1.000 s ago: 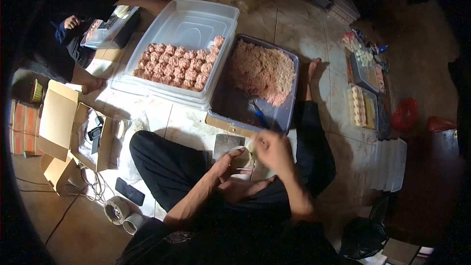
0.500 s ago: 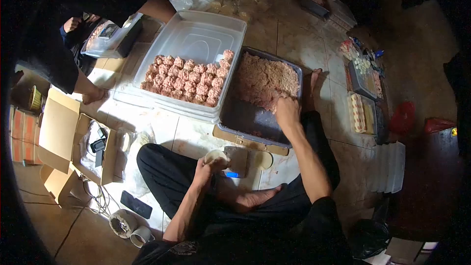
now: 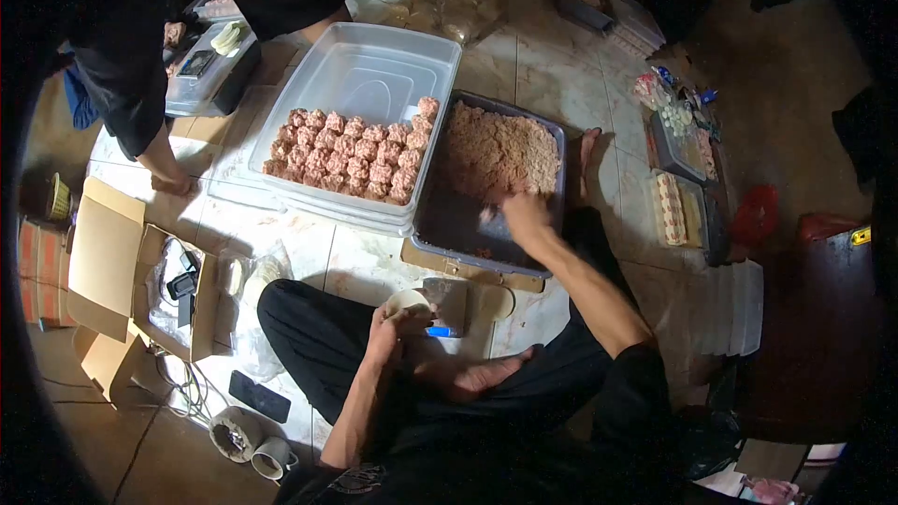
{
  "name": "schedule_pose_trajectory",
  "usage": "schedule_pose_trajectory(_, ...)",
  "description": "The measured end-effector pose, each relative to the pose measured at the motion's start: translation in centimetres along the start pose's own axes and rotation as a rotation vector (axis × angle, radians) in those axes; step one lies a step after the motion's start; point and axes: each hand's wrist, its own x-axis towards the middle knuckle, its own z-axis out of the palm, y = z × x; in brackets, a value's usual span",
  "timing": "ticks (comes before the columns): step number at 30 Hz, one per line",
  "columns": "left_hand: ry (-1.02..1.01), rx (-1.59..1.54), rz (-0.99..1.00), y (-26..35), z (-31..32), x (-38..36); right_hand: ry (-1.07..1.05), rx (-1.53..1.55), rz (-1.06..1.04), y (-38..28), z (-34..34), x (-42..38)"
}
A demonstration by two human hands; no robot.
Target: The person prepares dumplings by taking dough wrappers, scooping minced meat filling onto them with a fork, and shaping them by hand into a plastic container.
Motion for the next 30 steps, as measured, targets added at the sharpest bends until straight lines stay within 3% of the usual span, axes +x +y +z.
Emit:
schedule_pose_trajectory(2, 0.028, -0.068, 0.060, -0.2, -0.6, -0.3, 0.143, 0.027, 0.004, 2.0, 5.8, 1.4)
schedule_pose_trajectory(5, 0.070, -0.084, 0.034, 1.1, 0.5, -0.6, 0.079, -0.056, -0.213, 0.4, 4.1, -1.3)
schedule_pose_trajectory(8, 0.035, -0.090, 0.052, 1.7, 1.2, 0.0, -0.034, 0.092, 0.106, 1.5, -2.0, -0.9)
schedule_pose_trajectory(9, 0.021, -0.103, 0.059, 1.4, 1.4, 0.1, 0.004, 0.203, 0.098, 2.7, 1.6, 0.2)
schedule_pose_trajectory(12, 0.035, -0.048, 0.004, -1.6, 1.2, 2.3, 0.314, 0.114, -0.245, 1.7, 6.9, -0.7)
schedule_pose_trajectory(15, 0.015, -0.076, -0.037, -0.5, 3.2, 1.3, 0.132, 0.422, 0.124, 2.0, 3.1, 1.3)
schedule_pose_trajectory(17, 0.038, -0.114, -0.078, -1.0, 3.5, 0.7, -0.001, 0.058, -0.097, 1.5, 3.9, 1.5)
schedule_pose_trajectory(20, 0.076, -0.197, -0.099, -0.8, 4.0, 0.8, 0.207, 0.117, -0.219, 0.2, 4.3, -0.6)
schedule_pose_trajectory(22, 0.073, -0.219, -0.052, -0.7, 4.0, 1.1, 0.060, 0.197, -0.067, 0.7, 0.1, -0.2)
schedule_pose_trajectory(24, 0.103, -0.198, -0.049, -1.1, 3.9, 1.5, 0.169, 0.489, 0.084, 1.6, 4.5, 0.8)
schedule_pose_trajectory(26, 0.155, -0.214, 0.061, -1.5, 3.8, 2.9, 0.213, 0.464, -0.149, 0.0, 3.5, -1.6)
schedule_pose_trajectory(27, 0.206, -0.183, 0.114, -1.4, 3.6, 3.6, 0.090, 0.213, -0.271, 1.0, 3.5, -1.7)
schedule_pose_trajectory(30, 0.240, -0.122, 0.245, -0.6, 3.5, 5.7, -0.004, 0.377, -0.169, 0.0, -2.9, -6.3)
